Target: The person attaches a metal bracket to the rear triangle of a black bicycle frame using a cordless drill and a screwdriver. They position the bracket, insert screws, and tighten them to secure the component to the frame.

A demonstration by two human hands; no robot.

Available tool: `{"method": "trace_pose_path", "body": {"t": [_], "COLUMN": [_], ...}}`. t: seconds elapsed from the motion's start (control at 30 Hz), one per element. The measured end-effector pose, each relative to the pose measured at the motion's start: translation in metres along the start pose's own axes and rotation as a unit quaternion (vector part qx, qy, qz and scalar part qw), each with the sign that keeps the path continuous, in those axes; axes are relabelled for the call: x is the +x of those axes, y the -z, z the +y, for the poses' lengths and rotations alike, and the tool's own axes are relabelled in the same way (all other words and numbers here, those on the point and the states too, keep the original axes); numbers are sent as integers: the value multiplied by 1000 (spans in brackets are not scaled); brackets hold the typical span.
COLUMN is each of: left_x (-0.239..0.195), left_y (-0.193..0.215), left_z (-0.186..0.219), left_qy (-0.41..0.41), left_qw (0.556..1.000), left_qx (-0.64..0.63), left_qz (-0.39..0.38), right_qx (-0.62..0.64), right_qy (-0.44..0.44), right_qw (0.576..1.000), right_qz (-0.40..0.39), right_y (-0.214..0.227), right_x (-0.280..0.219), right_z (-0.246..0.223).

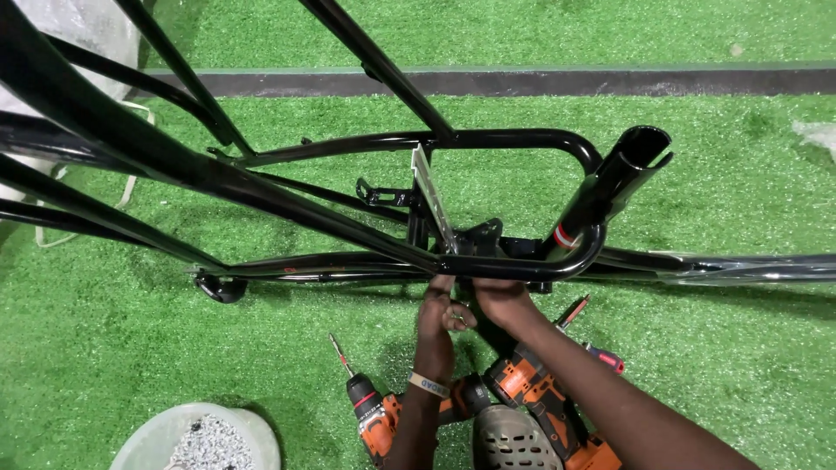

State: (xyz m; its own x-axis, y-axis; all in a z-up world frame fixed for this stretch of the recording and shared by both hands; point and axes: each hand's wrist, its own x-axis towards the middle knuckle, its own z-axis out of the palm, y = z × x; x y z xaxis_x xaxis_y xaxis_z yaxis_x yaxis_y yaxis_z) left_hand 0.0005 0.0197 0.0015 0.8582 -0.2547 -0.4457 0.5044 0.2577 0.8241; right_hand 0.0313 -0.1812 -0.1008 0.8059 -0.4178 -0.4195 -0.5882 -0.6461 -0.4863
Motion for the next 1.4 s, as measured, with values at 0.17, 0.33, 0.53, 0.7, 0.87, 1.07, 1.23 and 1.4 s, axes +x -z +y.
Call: {"method": "trace_pose_path", "body": {"t": [0.17,0.33,0.53,0.7,0.87,1.07,1.23,1.4], "left_x": [39,22,15,10,4,17,-8,-9], "left_y": [31,26,19,12,3,14,-5,-4], "left_z": [-48,-29,-24,-31,-27,-52,-23,-22], "left_qy": [-23,5,29,11,11,-3,2,-24], "left_qw": [993,989,992,996,997,999,999,996], "left_qx": [-107,-143,-115,-79,-74,-33,-51,-69], "left_qz": [-46,-47,-44,-38,-33,-15,-5,-41], "right_qx": [-8,-15,-25,-36,-46,-54,-27,121], "right_qy": [12,24,35,50,63,79,40,-160], "right_qw": [1000,1000,999,998,996,994,997,978], "right_qz": [11,13,21,31,39,45,57,-48], "right_y": [3,-3,0,3,4,3,-46,91], "right_x": [2,-26,-47,-50,-55,-55,18,-83], "right_z": [25,-32,-83,-86,-82,-87,-60,-158]}}
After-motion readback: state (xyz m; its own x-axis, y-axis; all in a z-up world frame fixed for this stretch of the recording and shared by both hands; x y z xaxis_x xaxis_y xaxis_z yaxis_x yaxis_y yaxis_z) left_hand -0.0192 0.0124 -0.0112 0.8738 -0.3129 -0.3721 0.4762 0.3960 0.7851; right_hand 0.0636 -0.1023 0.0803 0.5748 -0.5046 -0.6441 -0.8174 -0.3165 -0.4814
